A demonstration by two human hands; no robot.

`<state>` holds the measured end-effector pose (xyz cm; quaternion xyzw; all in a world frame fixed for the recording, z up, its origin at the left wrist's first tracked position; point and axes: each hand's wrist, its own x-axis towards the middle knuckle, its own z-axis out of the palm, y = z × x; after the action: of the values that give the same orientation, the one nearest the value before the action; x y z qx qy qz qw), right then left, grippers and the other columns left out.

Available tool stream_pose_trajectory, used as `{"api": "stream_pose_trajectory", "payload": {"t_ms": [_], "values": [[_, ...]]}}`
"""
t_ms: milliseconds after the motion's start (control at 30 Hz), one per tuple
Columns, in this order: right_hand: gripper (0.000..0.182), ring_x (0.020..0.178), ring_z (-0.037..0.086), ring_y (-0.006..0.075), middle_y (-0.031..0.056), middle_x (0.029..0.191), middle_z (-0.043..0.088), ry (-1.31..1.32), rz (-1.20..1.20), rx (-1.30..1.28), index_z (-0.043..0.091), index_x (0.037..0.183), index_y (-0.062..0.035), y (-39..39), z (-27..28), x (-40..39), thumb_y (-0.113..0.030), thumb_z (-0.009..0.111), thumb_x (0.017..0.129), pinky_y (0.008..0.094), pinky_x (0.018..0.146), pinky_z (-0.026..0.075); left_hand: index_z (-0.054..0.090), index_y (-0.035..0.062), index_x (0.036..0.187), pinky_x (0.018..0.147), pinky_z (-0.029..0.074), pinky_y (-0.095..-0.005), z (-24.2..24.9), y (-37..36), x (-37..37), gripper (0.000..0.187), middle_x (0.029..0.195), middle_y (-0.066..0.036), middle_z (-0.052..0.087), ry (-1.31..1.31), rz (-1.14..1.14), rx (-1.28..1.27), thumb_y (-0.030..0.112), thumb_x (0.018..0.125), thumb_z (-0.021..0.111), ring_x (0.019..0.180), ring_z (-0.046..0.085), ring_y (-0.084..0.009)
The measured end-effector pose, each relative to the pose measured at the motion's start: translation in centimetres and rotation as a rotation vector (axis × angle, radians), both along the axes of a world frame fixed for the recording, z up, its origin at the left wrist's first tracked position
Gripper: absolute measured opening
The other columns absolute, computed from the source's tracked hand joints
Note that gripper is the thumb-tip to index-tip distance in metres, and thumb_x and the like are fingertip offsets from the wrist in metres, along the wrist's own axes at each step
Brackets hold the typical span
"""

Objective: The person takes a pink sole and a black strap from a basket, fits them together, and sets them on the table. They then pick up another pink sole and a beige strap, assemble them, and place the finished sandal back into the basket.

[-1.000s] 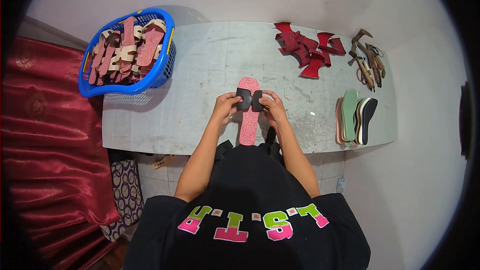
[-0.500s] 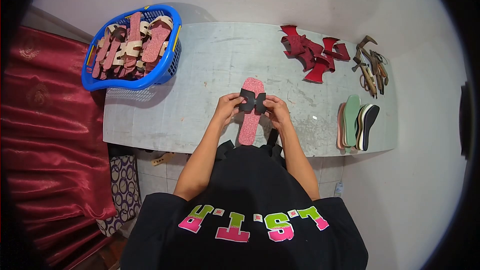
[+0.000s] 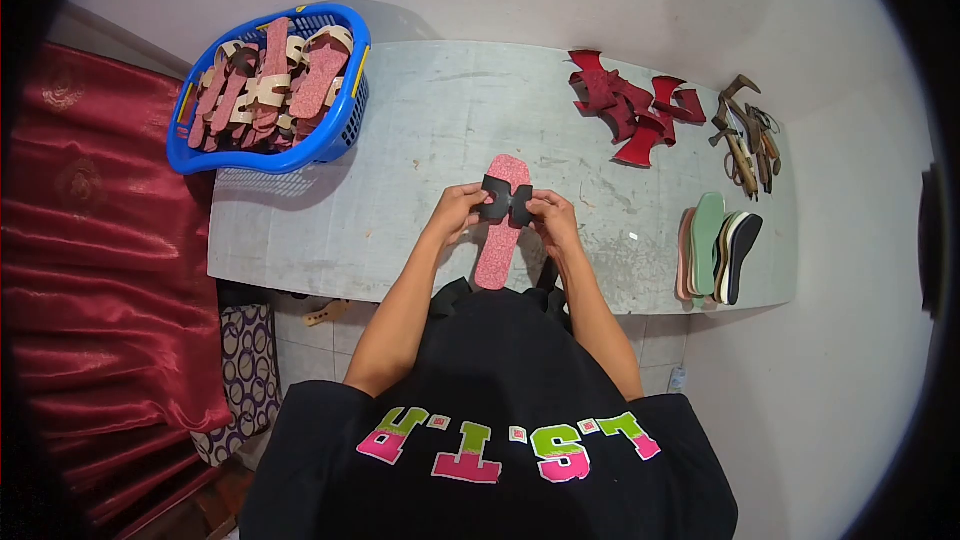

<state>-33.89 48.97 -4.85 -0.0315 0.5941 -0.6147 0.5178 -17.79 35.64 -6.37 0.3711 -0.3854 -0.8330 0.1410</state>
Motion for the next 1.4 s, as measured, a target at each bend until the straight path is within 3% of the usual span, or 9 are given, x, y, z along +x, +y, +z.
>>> {"api": "stream_pose_trajectory", "payload": {"t_ms": [367,500,667,733,833,967,1033,1200,1400], "values": [[0.02,0.069,0.066,0.0151,0.0067,0.084,0.069,-0.039,-0.079,-0.046,0.068,0.101,0.0024,-0.2,-1.4,0.0,0.002,0.065,0.08,0.0273,0.061,0.052,0.059,-0.0078,0.122,0.086,0.059,-0.0352,0.7,-0.3,0.3,0.03,0.109,-0.013,0.066,0.013,-0.014,0.031,0.006,0.096,0.052,0.097,0.067,-0.0198],[0.023,0.069,0.065,0.0142,0.0058,0.083,0.069,-0.002,-0.115,-0.083,0.069,0.101,0.0026,-0.4,-1.0,0.2,0.001,0.066,0.078,0.0261,0.062,0.051,0.062,-0.0064,0.118,0.087,0.058,-0.0335,2.1,-0.1,0.2,0.027,0.107,-0.012,0.067,-0.052,-0.073,-0.025,0.007,0.096,0.054,0.098,0.066,-0.0183],[0.019,0.07,0.064,0.011,0.0055,0.078,0.071,0.652,-0.078,0.111,0.073,0.093,0.0032,-1.0,0.1,0.8,0.0,0.064,0.076,0.0234,0.064,0.05,0.065,-0.0031,0.117,0.08,0.057,-0.0308,2.9,-0.4,0.3,0.029,0.099,-0.01,0.067,-0.088,-0.104,-0.052,0.014,0.095,0.059,0.088,0.066,-0.0165],[0.02,0.07,0.064,0.0105,0.0059,0.081,0.07,0.626,-0.049,0.112,0.072,0.096,0.0044,-1.1,0.2,0.9,0.0,0.064,0.078,0.0227,0.064,0.049,0.065,-0.0016,0.117,0.073,0.058,-0.0302,3.0,-0.4,0.5,0.031,0.098,-0.008,0.067,-0.127,-0.031,0.0,0.021,0.097,0.059,0.084,0.065,-0.0148],[0.022,0.07,0.063,0.0093,0.0056,0.082,0.07,0.49,-0.019,0.042,0.071,0.099,0.0051,-1.6,-0.5,1.5,0.001,0.064,0.079,0.0216,0.063,0.049,0.064,-0.0024,0.115,0.08,0.06,-0.0362,3.4,-0.4,1.4,0.034,0.103,-0.01,0.066,-0.181,-0.039,-0.105,0.027,0.1,0.057,0.095,0.066,-0.0192],[0.022,0.069,0.062,0.009,0.0044,0.082,0.069,0.333,0.02,-0.045,0.071,0.099,0.0051,-2.3,0.8,3.5,0.002,0.063,0.079,0.0215,0.062,0.049,0.063,-0.0021,0.117,0.079,0.06,-0.0363,4.2,-0.4,4.1,0.035,0.103,-0.011,0.066,-0.117,0.061,-0.076,0.028,0.099,0.058,0.092,0.067,-0.0201],[0.022,0.068,0.061,0.0089,0.0041,0.082,0.069,0.325,0.019,-0.06,0.071,0.099,0.0048,-3.1,1.2,4.9,0.002,0.064,0.079,0.0213,0.061,0.049,0.063,-0.0018,0.115,0.074,0.062,-0.0368,4.9,-0.7,5.2,0.033,0.098,-0.008,0.067,-0.141,0.138,-0.016,0.026,0.097,0.061,0.084,0.068,-0.0188],[0.022,0.068,0.062,0.0094,0.0043,0.081,0.069,0.349,0.028,-0.065,0.071,0.098,0.0043,-4.8,2.1,8.4,0.001,0.064,0.078,0.0219,0.061,0.049,0.061,-0.0003,0.114,0.073,0.062,-0.0345,6.2,-1.9,8.6,0.031,0.098,-0.008,0.066,-0.157,0.177,-0.06,0.026,0.098,0.06,0.086,0.07,-0.0212],[0.02,0.067,0.067,0.0143,0.0126,0.074,0.072,0.777,0.109,0.079,0.075,0.088,0.0024,-7.8,5.4,13.2,-0.005,0.065,0.073,0.0277,0.064,0.052,0.06,0.0003,0.112,0.076,0.062,-0.0358,5.8,-3.9,14.3,0.026,0.102,-0.009,0.063,-0.142,0.171,-0.065,0.022,0.098,0.058,0.091,0.068,-0.0207]]}}
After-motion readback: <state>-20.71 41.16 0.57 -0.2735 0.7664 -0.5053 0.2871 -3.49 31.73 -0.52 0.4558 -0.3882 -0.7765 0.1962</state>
